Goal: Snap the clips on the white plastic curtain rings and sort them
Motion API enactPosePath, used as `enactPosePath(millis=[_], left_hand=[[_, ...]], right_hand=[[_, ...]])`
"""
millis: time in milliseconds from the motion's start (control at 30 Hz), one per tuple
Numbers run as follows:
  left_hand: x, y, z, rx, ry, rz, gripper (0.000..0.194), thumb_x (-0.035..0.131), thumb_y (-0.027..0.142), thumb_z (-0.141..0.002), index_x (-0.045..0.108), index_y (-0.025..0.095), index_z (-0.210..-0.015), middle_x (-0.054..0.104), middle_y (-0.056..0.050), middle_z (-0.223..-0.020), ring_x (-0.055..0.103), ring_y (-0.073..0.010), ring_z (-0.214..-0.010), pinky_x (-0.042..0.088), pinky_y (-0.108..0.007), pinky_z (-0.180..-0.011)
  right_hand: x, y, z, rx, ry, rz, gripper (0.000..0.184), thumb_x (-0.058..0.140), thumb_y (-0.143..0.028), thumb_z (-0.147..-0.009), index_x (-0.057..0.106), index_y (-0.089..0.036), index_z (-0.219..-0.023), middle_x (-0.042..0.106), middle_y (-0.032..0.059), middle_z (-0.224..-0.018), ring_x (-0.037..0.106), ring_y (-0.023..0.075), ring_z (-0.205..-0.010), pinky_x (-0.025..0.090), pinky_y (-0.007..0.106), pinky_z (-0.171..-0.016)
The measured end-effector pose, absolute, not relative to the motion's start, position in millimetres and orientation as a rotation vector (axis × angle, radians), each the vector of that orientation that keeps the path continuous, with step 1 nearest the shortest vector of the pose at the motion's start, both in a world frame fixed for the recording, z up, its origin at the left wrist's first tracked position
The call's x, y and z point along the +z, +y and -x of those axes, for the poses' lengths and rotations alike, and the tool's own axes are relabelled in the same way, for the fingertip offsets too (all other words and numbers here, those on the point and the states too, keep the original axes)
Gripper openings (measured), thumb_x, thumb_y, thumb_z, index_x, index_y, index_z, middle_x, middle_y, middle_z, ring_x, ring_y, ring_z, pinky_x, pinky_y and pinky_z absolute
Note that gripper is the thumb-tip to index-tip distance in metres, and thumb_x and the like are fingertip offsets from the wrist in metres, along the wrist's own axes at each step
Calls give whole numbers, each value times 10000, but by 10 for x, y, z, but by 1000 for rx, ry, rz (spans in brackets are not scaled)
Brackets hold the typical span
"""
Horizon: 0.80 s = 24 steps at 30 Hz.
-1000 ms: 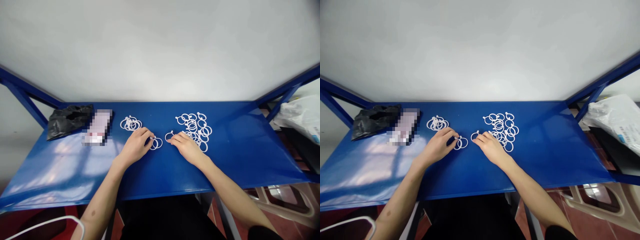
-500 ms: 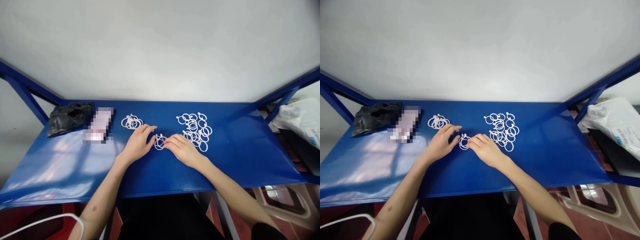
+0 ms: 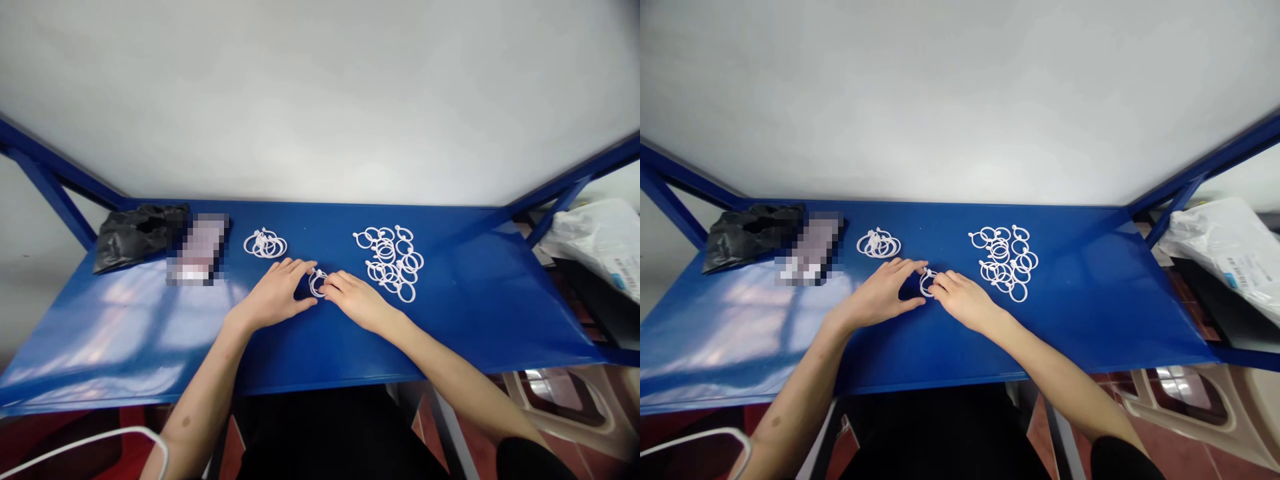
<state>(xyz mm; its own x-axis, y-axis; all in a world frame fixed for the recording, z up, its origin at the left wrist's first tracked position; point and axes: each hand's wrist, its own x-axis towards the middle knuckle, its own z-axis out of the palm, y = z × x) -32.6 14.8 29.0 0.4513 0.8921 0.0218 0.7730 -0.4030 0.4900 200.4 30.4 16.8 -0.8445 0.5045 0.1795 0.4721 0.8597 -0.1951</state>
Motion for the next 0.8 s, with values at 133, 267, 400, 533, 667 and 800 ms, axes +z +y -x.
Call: enactPosePath(millis=[133, 267, 400, 533, 667, 800], left_hand=[[239, 157, 264, 380, 1430, -2343, 604, 734, 280, -858, 480, 226, -1403, 663, -80, -1263, 591, -284, -1145, 463, -449, -970], [214, 183, 219, 380, 1444, -2403, 486, 716, 250, -883, 526, 206, -1328, 681, -88, -1240, 604, -290, -1112, 472, -440, -913], [192, 197, 206, 416, 1413, -2417, 394, 666, 228, -923, 547, 219, -1298, 693, -77, -1252, 615, -267, -1099, 476, -416, -894], [169, 191, 160, 436, 1374, -2449, 366, 608, 231, -963, 537, 218, -1322, 690, -77, -1285, 614, -251, -1100, 479, -407, -899], [229, 204, 189, 488, 1479, -2464, 352, 597, 278, -971, 538, 216, -1313, 700, -85, -1252, 619, -254, -1115, 478, -420, -944], [286, 264, 496, 824, 2360, -2155, 449, 556, 459, -980, 517, 179, -1328, 657, -187, -1262, 526, -388, -1239, 429, -562, -982]], right_hand=[[124, 312, -1984, 160, -2770, 759, 170, 531, -102, -998, 657, -140, -1105, 663, 118, -1189, 616, 223, -1048, 547, 386, -933], [90, 331, -1990, 139, -2769, 739, 187, 490, -123, -1023, 666, -152, -1077, 693, 93, -1125, 616, 211, -990, 559, 363, -901], [89, 332, -2000, 114, -2759, 758, 204, 483, -131, -1028, 668, -169, -1106, 694, 79, -1119, 603, 202, -952, 556, 341, -856], [61, 317, -1987, -69, -2740, 828, 186, 498, -106, -1012, 675, -138, -1060, 695, 93, -1038, 592, 211, -875, 524, 357, -813], [58, 302, -1998, -133, -2742, 875, 181, 496, -103, -1009, 669, -147, -978, 683, 83, -958, 584, 213, -827, 474, 358, -747], [78, 299, -2050, -108, -2712, 892, 180, 492, -102, -1013, 660, -148, -967, 677, 69, -923, 584, 204, -806, 446, 347, -721]])
